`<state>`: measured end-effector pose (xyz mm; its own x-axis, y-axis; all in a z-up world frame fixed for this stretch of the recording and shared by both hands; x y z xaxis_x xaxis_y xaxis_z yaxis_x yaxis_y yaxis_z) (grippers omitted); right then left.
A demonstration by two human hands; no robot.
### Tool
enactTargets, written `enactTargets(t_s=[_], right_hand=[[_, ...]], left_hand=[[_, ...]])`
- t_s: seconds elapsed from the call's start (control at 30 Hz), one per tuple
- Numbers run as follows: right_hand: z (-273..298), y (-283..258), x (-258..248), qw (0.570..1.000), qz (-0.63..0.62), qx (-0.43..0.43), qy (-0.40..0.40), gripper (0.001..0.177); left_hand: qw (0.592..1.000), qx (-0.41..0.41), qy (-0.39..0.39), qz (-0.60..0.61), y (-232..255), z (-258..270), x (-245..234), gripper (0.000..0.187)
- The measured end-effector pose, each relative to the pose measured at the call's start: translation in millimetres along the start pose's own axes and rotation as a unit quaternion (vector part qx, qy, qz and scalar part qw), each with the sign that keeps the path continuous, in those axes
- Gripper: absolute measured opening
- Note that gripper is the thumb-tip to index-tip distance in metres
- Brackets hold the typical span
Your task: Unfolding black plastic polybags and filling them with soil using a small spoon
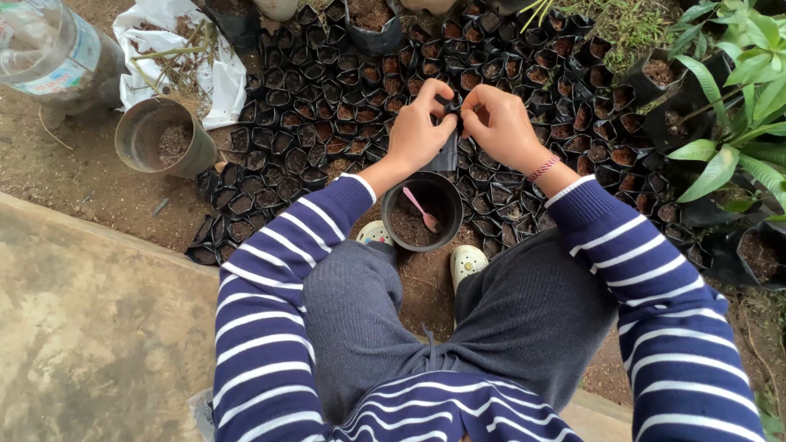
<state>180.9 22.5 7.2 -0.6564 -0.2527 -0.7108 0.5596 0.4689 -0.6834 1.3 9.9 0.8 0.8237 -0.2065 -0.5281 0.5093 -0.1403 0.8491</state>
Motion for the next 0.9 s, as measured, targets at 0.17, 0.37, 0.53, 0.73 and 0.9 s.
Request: enactTargets(t_s=[0.17, 0.37, 0.53, 0.73, 0.9], right_hand=[[0.6, -0.5, -0.7, 1.0, 0.021, 0.003, 0.0, 0.01], [-1.3, 16.4, -3.7, 0.992, 0.118, 0.001, 0.037, 0.005], [0.2, 29.5, -13.0, 0.991, 0.113, 0.034, 0.063, 0.008], [0.3, 33.7, -11.6, 0.983, 0.158, 0.039, 0.089, 0.007], [4.4, 3.6, -10.3, 0.98, 0.189, 0.022, 0.056, 0.009]], left_hand=[[0.999, -0.025, -0.013, -0.023, -2.6, -1.2, 0.7, 0.029], [0.995, -0.045, -0.023, -0.081, 2.4, 0.0, -5.3, 0.022], [0.995, -0.075, -0.031, -0.063, -10.3, -4.8, -7.2, 0.017], [0.995, -0.091, -0.001, -0.033, -9.7, -6.6, -4.5, 0.005], [0.993, -0.119, 0.003, -0.024, -7.1, -4.5, -3.9, 0.003]])
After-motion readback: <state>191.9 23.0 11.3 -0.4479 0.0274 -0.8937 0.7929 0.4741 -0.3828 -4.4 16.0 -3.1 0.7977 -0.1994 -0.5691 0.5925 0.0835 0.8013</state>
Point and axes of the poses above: each hand's wrist, its own z-axis away from the middle knuckle, its own x-axis out of the palm, y = z × x, the point moved 1 cm from there along -z, towards the middle knuckle, and after that the axes turned 8 degrees about -y, right-handed, at the moved point
